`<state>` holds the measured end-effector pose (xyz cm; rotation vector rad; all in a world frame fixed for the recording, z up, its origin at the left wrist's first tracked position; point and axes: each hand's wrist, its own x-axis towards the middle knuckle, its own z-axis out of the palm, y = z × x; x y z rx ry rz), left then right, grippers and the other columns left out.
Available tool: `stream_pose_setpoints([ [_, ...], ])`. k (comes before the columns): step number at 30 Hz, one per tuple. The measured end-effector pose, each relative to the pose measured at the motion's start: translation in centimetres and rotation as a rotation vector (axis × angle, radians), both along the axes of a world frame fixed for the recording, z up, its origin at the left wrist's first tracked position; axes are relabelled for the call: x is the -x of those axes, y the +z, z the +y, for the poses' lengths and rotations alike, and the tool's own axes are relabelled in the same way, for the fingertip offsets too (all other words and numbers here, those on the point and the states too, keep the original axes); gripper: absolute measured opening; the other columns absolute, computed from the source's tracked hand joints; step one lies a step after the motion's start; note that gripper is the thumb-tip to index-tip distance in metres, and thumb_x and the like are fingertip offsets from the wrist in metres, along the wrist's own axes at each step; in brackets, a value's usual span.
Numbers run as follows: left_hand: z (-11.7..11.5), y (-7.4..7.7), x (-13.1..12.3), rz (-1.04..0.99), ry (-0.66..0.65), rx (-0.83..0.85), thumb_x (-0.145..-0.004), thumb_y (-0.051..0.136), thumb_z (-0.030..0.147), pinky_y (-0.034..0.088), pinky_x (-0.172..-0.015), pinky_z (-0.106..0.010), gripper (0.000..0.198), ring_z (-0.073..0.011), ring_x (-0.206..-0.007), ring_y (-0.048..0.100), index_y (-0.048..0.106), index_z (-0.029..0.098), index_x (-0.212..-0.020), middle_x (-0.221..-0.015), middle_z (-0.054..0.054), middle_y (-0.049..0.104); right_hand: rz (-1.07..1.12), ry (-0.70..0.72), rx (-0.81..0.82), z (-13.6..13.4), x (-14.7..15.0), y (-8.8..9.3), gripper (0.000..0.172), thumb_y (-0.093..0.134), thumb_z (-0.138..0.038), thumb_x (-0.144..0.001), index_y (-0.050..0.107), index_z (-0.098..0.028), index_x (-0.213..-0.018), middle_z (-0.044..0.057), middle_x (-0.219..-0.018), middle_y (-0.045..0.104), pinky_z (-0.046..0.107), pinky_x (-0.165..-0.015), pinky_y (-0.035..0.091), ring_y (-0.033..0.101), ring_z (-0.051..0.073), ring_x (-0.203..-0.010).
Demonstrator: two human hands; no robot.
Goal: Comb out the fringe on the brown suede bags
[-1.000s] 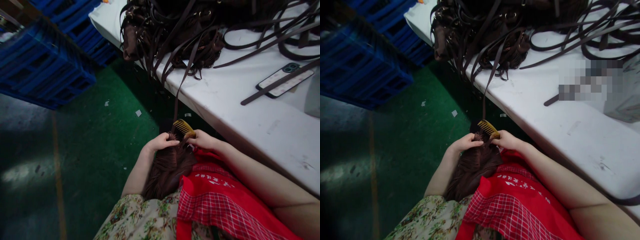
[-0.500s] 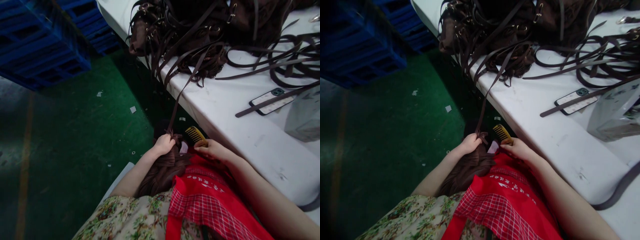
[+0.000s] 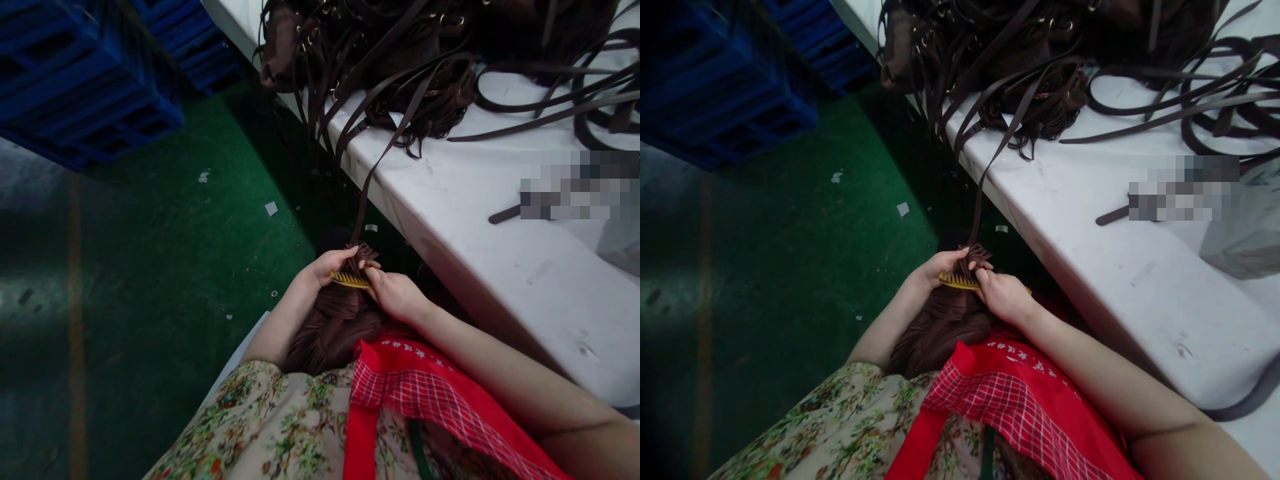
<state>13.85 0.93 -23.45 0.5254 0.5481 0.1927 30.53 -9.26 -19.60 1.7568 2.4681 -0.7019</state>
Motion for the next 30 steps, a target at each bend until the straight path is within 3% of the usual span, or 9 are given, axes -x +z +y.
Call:
stream_pose_setpoints([
  [5,0.3,0.2,0.7,-0.176,0.042,0.119,-0.086,0.024,0.071,0.034,-0.107,-0.045,0.082,-0.0338,-0.121,0.053,0.063,0.001,-0.105,-0.122,-0.024,0.061,-0.093,-0.063,0.041,0.8,0.1,-1.2,0.031,0.028,-0.034,-0.099,0.046,-0.013,-0.113,0.012,-0.097,0.068,0.030,-0.056,0.040,0.067,0.024,-0.076],
  [11,-0.5,-0.7,1.0,-0.043,0.048,0.117,-0.079,0.027,0.080,0.035,-0.107,-0.043,0.090,-0.0321,-0.116,0.057,0.063,0.004,-0.109,-0.111,-0.020,0.067,-0.104,-0.156,0.071,1.0,-0.7,-1.9,0.022,0.031,-0.032,-0.099,0.042,-0.015,-0.107,0.010,-0.091,0.068,0.028,-0.055,0.036,0.067,0.022,-0.072],
  [14,-1.1,-0.9,1.3,0.065,0.027,-0.043,-0.071,0.052,0.076,0.036,-0.107,-0.042,0.076,-0.0304,-0.112,0.060,0.066,0.008,-0.104,-0.106,-0.016,0.069,-0.093,-0.172,0.086,0.9,-0.8,-2.1,0.023,0.031,-0.035,-0.100,0.041,-0.015,-0.104,0.010,-0.086,0.068,0.028,-0.053,0.034,0.066,0.022,-0.069],
  [16,-1.5,-0.5,1.4,0.122,-0.037,-0.155,-0.062,0.077,0.055,0.036,-0.106,-0.041,0.061,-0.0289,-0.108,0.061,0.067,0.011,-0.103,-0.105,-0.013,0.070,-0.063,-0.176,0.085,0.8,-0.6,-2.3,0.026,0.030,-0.038,-0.100,0.042,-0.015,-0.105,0.010,-0.083,0.068,0.028,-0.052,0.032,0.066,0.023,-0.068],
  [18,-1.8,0.2,1.3,0.179,-0.176,-0.299,-0.057,0.085,0.034,0.037,-0.103,-0.039,0.054,-0.0265,-0.104,0.062,0.067,0.012,-0.104,-0.106,-0.010,0.070,-0.017,-0.181,0.064,0.7,-0.5,-2.3,0.029,0.030,-0.040,-0.100,0.043,-0.014,-0.105,0.010,-0.084,0.067,0.029,-0.052,0.032,0.066,0.023,-0.069],
  [20,-2.0,0.8,0.8,0.217,-0.283,-0.477,-0.066,0.080,0.031,0.040,-0.100,-0.037,0.042,-0.0231,-0.100,0.062,0.067,0.013,-0.102,-0.103,-0.009,0.070,0.037,-0.175,0.054,0.7,-0.6,-2.3,0.030,0.030,-0.040,-0.100,0.046,-0.015,-0.103,0.010,-0.088,0.067,0.029,-0.054,0.033,0.065,0.022,-0.071],
  [22,-2.5,1.2,0.2,0.203,-0.295,-0.602,-0.080,0.067,0.038,0.042,-0.096,-0.034,0.028,-0.0204,-0.095,0.063,0.068,0.012,-0.091,-0.094,-0.008,0.070,0.089,-0.164,0.069,0.7,-0.9,-2.3,0.029,0.029,-0.037,-0.100,0.049,-0.016,-0.100,0.010,-0.092,0.066,0.028,-0.057,0.035,0.065,0.020,-0.074],
  [25,-3.4,1.3,-0.6,0.194,-0.252,-0.723,-0.090,0.050,0.044,0.045,-0.088,-0.029,0.038,-0.0171,-0.082,0.061,0.063,0.012,-0.071,-0.077,-0.007,0.066,0.100,-0.168,0.122,0.4,-1.5,-2.7,0.030,0.029,-0.035,-0.100,0.054,-0.017,-0.098,0.009,-0.092,0.067,0.027,-0.061,0.038,0.064,0.018,-0.078],
  [30,-5.8,1.7,-1.4,0.362,-0.241,-0.950,-0.095,0.033,0.046,0.044,-0.069,-0.026,0.051,-0.0133,-0.062,0.055,0.052,0.017,-0.058,-0.058,-0.002,0.055,0.012,-0.279,0.222,-0.2,-2.4,-4.7,0.036,0.030,-0.038,-0.100,0.057,-0.017,-0.109,0.010,-0.091,0.070,0.027,-0.061,0.039,0.066,0.021,-0.079],
])
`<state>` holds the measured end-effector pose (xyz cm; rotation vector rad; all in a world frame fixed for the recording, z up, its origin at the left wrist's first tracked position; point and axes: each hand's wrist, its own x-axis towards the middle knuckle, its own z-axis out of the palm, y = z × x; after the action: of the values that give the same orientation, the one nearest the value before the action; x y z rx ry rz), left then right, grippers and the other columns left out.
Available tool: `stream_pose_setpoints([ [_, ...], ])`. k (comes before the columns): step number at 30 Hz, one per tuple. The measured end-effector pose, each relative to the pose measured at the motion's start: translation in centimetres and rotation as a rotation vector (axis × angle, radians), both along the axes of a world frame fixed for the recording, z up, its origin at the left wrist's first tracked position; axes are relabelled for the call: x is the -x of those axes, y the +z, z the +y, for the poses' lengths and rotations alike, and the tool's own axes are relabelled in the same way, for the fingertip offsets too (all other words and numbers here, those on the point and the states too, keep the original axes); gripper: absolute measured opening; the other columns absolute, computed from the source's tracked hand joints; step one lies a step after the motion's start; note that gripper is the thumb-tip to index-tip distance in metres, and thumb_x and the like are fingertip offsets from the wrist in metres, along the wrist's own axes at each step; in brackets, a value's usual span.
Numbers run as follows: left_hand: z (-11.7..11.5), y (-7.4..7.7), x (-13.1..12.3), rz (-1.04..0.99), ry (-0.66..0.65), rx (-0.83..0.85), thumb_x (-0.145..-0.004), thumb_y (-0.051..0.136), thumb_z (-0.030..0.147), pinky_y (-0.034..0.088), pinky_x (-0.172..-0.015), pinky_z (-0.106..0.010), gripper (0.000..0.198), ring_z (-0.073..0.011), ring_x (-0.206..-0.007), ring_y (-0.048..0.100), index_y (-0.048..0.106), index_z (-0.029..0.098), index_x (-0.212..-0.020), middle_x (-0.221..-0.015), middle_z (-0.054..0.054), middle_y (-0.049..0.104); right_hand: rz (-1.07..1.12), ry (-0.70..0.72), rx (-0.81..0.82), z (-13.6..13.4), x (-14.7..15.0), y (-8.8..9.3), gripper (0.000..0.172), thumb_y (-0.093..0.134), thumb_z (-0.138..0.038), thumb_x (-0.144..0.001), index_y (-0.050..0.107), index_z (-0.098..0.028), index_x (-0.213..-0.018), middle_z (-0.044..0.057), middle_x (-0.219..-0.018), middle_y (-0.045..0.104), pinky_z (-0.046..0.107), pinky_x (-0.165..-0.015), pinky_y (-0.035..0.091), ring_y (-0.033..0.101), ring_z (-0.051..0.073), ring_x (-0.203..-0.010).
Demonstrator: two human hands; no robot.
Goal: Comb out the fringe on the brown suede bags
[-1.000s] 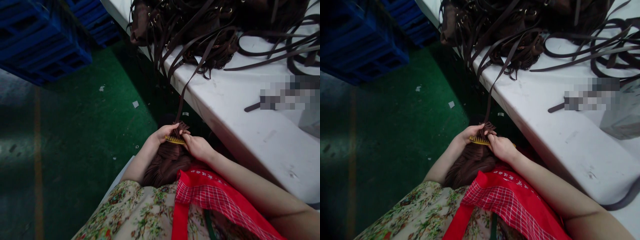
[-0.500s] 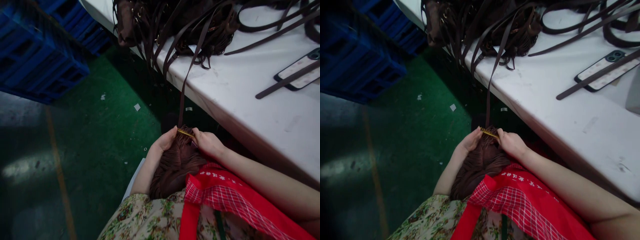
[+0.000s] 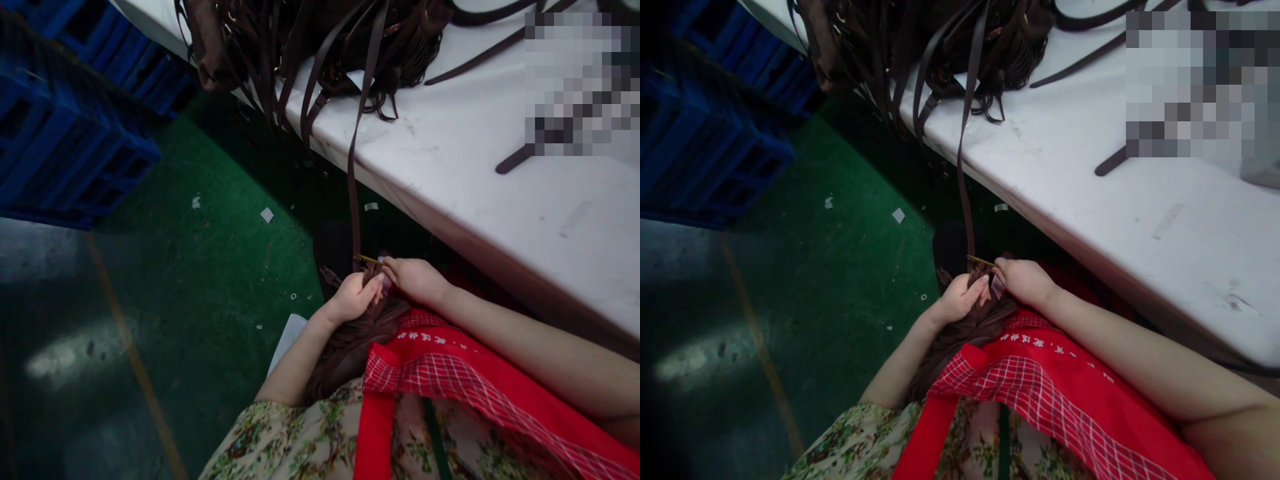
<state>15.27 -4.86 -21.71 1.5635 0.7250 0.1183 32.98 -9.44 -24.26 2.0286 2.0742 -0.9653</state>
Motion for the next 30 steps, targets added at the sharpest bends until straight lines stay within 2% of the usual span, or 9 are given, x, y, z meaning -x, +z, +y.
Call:
stream_pose_setpoints([
  [5,-0.9,0.4,-0.4,0.050,-0.017,-0.090,-0.096,0.030,0.044,0.042,-0.065,-0.025,0.051,-0.0124,-0.057,0.053,0.052,0.017,-0.059,-0.056,-0.001,0.054,0.082,-0.210,0.093,0.2,-2.3,-0.6,0.039,0.026,-0.038,-0.101,0.058,-0.015,-0.095,0.011,-0.086,0.070,0.026,-0.063,0.039,0.065,0.019,-0.075],
  [7,-0.6,0.2,-0.4,0.047,0.043,-0.067,-0.095,0.035,0.044,0.043,-0.067,-0.025,0.046,-0.0129,-0.061,0.054,0.055,0.016,-0.063,-0.060,-0.002,0.056,0.189,-0.285,0.018,-0.1,-3.2,0.4,0.039,0.024,-0.037,-0.101,0.056,-0.016,-0.094,0.010,-0.083,0.069,0.026,-0.065,0.040,0.064,0.018,-0.073],
  [9,-0.2,0.1,-0.3,0.039,0.114,-0.004,-0.092,0.042,0.044,0.043,-0.069,-0.025,0.040,-0.0134,-0.064,0.054,0.057,0.015,-0.069,-0.065,-0.002,0.057,0.263,-0.292,-0.143,-0.9,-3.4,2.0,0.036,0.023,-0.036,-0.101,0.053,-0.016,-0.097,0.008,-0.082,0.068,0.026,-0.066,0.040,0.063,0.018,-0.073],
  [12,0.1,0.2,-0.2,-0.021,0.140,0.134,-0.087,0.052,0.044,0.044,-0.071,-0.026,0.035,-0.0144,-0.068,0.054,0.059,0.013,-0.072,-0.069,-0.004,0.059,0.258,-0.130,-0.319,-2.5,-2.5,4.3,0.033,0.027,-0.037,-0.100,0.054,-0.018,-0.095,0.008,-0.087,0.065,0.026,-0.067,0.040,0.061,0.018,-0.076],
  [16,-0.3,1.3,-0.2,-0.098,0.137,0.280,-0.075,0.068,0.038,0.046,-0.081,-0.029,0.026,-0.0179,-0.078,0.059,0.065,0.012,-0.074,-0.076,-0.006,0.065,0.105,0.110,-0.332,-3.8,-0.5,5.6,0.029,0.032,-0.032,-0.099,0.057,-0.019,-0.091,0.007,-0.085,0.063,0.026,-0.061,0.035,0.058,0.016,-0.071],
  [19,-0.7,2.0,-0.1,-0.111,0.186,0.335,-0.073,0.069,0.036,0.045,-0.086,-0.031,0.024,-0.0208,-0.084,0.061,0.068,0.011,-0.076,-0.081,-0.008,0.068,0.034,0.166,-0.330,-3.8,0.3,5.8,0.022,0.037,-0.028,-0.097,0.057,-0.019,-0.097,0.006,-0.088,0.063,0.027,-0.057,0.033,0.058,0.016,-0.071],
  [22,-1.0,2.5,0.2,-0.124,0.149,0.348,-0.076,0.067,0.035,0.046,-0.084,-0.030,0.025,-0.0198,-0.083,0.061,0.067,0.011,-0.078,-0.078,-0.007,0.066,0.000,0.173,-0.320,-3.4,0.2,6.2,0.018,0.040,-0.027,-0.096,0.056,-0.020,-0.097,0.005,-0.087,0.063,0.028,-0.056,0.032,0.059,0.016,-0.071],
  [26,-1.6,3.0,0.4,-0.096,0.075,0.202,-0.083,0.057,0.036,0.045,-0.072,-0.027,0.025,-0.0146,-0.069,0.054,0.063,0.012,-0.087,-0.073,-0.003,0.060,0.043,0.179,-0.280,-3.3,-0.4,6.5,0.018,0.041,-0.029,-0.097,0.055,-0.020,-0.093,0.004,-0.085,0.064,0.027,-0.056,0.032,0.061,0.016,-0.070],
  [30,-2.5,4.1,0.1,0.011,0.012,-0.206,-0.093,0.039,0.035,0.043,-0.076,-0.028,0.032,-0.0161,-0.073,0.056,0.063,0.016,-0.083,-0.077,-0.004,0.061,0.074,0.173,-0.271,-3.6,-0.5,6.1,0.020,0.038,-0.030,-0.098,0.054,-0.020,-0.093,0.004,-0.086,0.066,0.026,-0.058,0.033,0.063,0.016,-0.073],
])
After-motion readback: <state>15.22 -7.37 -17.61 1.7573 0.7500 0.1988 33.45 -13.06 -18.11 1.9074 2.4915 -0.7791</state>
